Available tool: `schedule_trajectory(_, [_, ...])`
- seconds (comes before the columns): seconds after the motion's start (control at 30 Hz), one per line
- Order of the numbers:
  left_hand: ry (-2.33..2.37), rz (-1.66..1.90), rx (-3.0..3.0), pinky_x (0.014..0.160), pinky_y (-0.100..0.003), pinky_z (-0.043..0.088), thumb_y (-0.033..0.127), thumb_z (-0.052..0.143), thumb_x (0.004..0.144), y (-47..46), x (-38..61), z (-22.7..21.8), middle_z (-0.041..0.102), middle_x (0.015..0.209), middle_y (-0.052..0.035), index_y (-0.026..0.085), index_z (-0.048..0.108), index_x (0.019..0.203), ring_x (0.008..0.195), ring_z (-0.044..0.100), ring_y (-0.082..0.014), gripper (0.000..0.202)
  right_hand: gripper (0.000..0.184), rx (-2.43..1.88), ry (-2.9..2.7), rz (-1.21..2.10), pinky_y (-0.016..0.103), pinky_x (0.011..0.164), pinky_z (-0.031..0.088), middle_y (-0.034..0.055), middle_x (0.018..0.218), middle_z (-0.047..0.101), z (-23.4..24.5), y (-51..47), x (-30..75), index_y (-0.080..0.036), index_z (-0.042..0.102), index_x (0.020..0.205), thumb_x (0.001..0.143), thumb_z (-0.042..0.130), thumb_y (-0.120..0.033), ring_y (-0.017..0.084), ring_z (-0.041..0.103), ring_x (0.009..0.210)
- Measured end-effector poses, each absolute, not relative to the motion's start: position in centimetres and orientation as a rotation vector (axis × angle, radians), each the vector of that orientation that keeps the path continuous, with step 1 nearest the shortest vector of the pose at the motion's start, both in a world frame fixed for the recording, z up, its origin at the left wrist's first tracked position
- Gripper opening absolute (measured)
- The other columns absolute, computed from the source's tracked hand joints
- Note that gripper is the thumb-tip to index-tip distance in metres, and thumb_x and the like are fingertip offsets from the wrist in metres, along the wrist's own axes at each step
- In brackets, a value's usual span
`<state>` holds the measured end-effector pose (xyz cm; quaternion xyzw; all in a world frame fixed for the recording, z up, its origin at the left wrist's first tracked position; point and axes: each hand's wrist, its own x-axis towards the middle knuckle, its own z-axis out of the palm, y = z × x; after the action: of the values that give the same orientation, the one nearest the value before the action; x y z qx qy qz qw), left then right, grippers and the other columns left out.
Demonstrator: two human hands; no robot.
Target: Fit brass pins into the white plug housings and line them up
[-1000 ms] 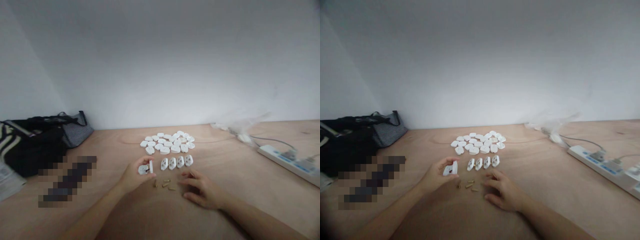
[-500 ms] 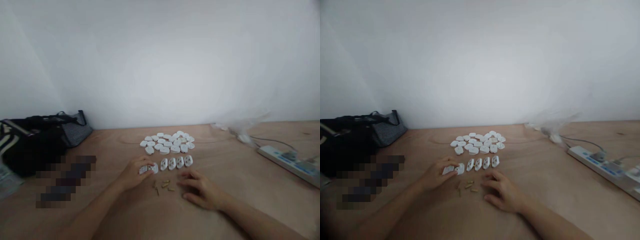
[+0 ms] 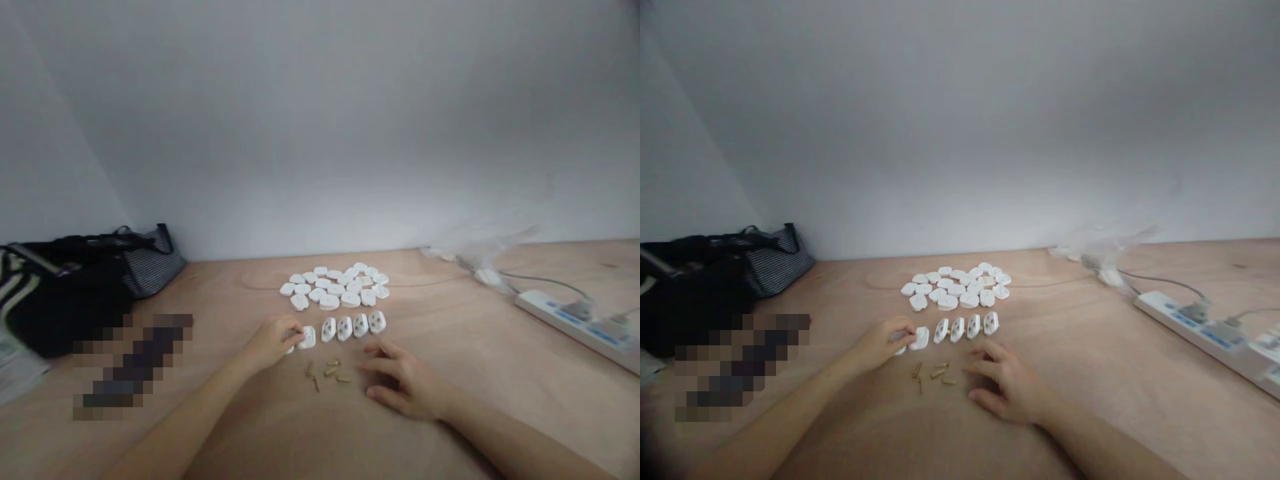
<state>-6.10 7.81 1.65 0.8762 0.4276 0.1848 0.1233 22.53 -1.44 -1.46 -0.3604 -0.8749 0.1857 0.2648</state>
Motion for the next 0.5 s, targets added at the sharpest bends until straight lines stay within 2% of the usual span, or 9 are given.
schedule_trajectory(0.3, [1.330,0.589,2.530,0.068,-0.026,0.044,0.032,0.049,0.085,6.9,-6.1,2.1,0.070,0.077,-0.0023,0.020,0.065,0.079,0.074,0.062,-0.0187,0.021,0.036,-0.961,-2.359,0.508,0.038,0.093,0.044,0.0120,0.120,0.051,-1.7,-1.3,22.6,-0.020,0.059,0.115,0.079,0.061,-0.026,0.024,0.051,0.109])
schedule_trajectory(0.5, [1.108,0.694,2.670,0.081,-0.031,0.040,0.029,0.055,0.084,4.8,-6.7,2.3,0.068,0.086,-0.0039,0.021,0.068,0.083,0.086,0.058,-0.0202,0.015,0.035,-0.971,-2.364,0.500,0.038,0.092,0.044,0.0119,0.118,0.051,-1.4,-1.4,22.5,-0.020,0.059,0.114,0.079,0.061,-0.025,0.023,0.051,0.108])
